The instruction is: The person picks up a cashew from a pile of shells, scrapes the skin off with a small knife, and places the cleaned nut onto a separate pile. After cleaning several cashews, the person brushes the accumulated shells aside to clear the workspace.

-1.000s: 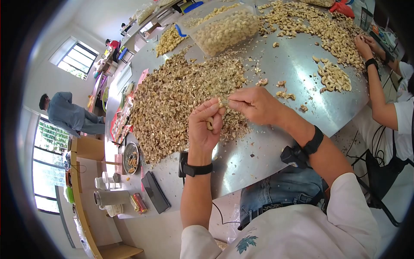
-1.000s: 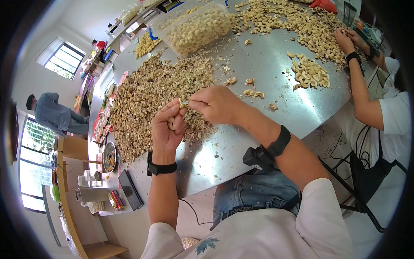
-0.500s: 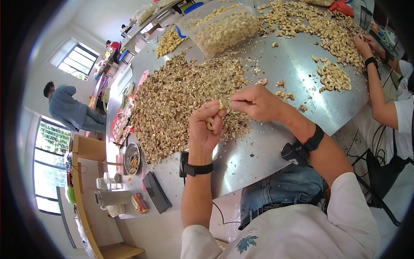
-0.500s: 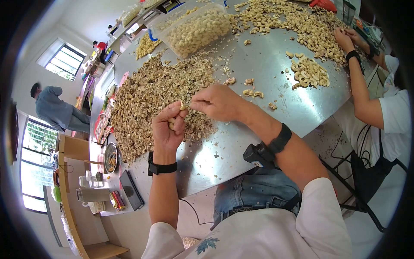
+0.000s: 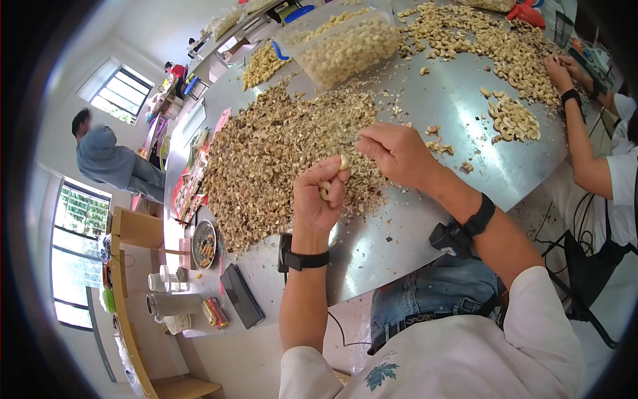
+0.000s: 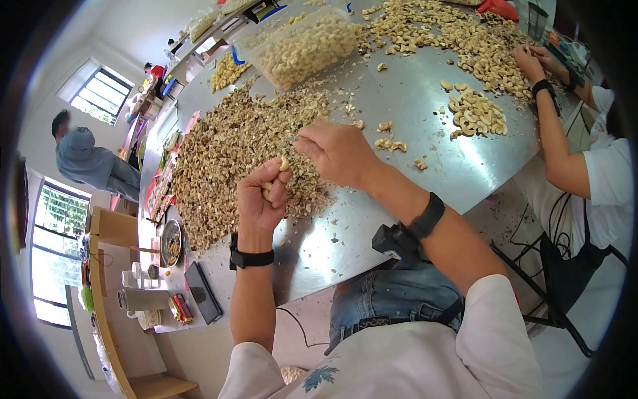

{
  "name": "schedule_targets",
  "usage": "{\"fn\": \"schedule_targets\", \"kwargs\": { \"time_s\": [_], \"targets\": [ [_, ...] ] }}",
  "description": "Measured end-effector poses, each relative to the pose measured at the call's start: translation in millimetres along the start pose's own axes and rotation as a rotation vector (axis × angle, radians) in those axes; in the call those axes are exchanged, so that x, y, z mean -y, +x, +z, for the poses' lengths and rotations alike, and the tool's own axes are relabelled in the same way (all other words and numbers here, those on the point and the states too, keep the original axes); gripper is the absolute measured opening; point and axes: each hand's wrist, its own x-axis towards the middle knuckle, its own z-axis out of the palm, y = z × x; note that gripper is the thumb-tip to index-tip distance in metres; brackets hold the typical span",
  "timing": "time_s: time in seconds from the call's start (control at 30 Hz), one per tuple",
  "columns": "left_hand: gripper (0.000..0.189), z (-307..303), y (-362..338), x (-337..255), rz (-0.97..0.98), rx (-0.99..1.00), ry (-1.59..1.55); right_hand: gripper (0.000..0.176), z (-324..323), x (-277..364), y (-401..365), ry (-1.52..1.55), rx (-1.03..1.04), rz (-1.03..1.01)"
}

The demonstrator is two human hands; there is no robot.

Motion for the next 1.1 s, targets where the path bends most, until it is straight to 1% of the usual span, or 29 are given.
{"fn": "schedule_targets", "kwargs": {
  "time_s": [0.07,0.1,0.17,0.2,0.23,0.27,0.3,0.37,0.4,0.5,0.53,0.63,0.7,0.77,0.8,0.87,0.93,1.0,1.07,1.1],
  "targets": [
    [0.017,1,0,1,-0.015,0.032,0.0,0.018,-3,3,1,0.201,0.097,0.172],
    [0.016,1,0,3,-0.004,0.044,0.049,0.017,-4,6,0,0.26,0.123,0.234],
    [0.014,0,2,7,0.045,0.077,0.16,0.017,-2,10,1,0.381,0.172,0.325],
    [0.014,1,3,10,0.048,0.065,0.182,0.016,0,7,2,0.386,0.24,0.338],
    [0.013,1,3,13,0.056,0.048,0.203,0.019,-2,10,3,0.434,0.224,0.408],
    [0.013,-2,4,15,0.06,0.082,0.213,0.022,-2,14,3,0.484,0.212,0.48],
    [0.014,1,2,13,0.086,0.054,0.259,0.025,-2,16,3,0.535,0.202,0.561],
    [0.016,9,-1,14,0.118,0.001,0.337,0.026,-3,14,4,0.535,0.177,0.634],
    [0.017,10,-2,15,0.158,0.018,0.388,0.026,-5,12,3,0.531,0.163,0.68],
    [0.018,11,-3,21,0.229,0.026,0.584,0.027,5,-6,-4,0.334,0.103,0.569],
    [0.02,9,-3,22,0.237,0.015,0.624,0.027,5,-8,-5,0.314,0.106,0.571],
    [0.019,11,0,28,0.496,-0.063,1.041,0.028,9,-8,-6,0.294,0.127,0.574],
    [0.019,11,1,29,0.599,-0.077,1.13,0.029,12,-6,-6,0.325,0.143,0.572],
    [0.018,5,4,35,0.695,-0.101,1.187,0.03,0,11,5,0.322,0.178,0.567],
    [0.017,11,-2,28,0.503,-0.145,1.137,0.031,-4,16,5,0.313,0.196,0.59],
    [0.016,16,-7,20,0.325,-0.125,0.825,0.03,4,0,2,0.35,0.147,0.536],
    [0.018,11,-3,17,0.281,-0.083,0.571,0.027,0,0,-3,0.334,0.103,0.476],
    [0.019,12,-3,11,0.287,-0.049,0.481,0.023,-7,12,5,0.299,0.083,0.383],
    [0.021,3,0,10,0.312,-0.001,0.409,0.021,-5,11,5,0.202,0.063,0.192],
    [0.022,3,-1,10,0.312,-0.008,0.417,0.019,-4,10,4,0.156,0.056,0.097]
  ]
}}
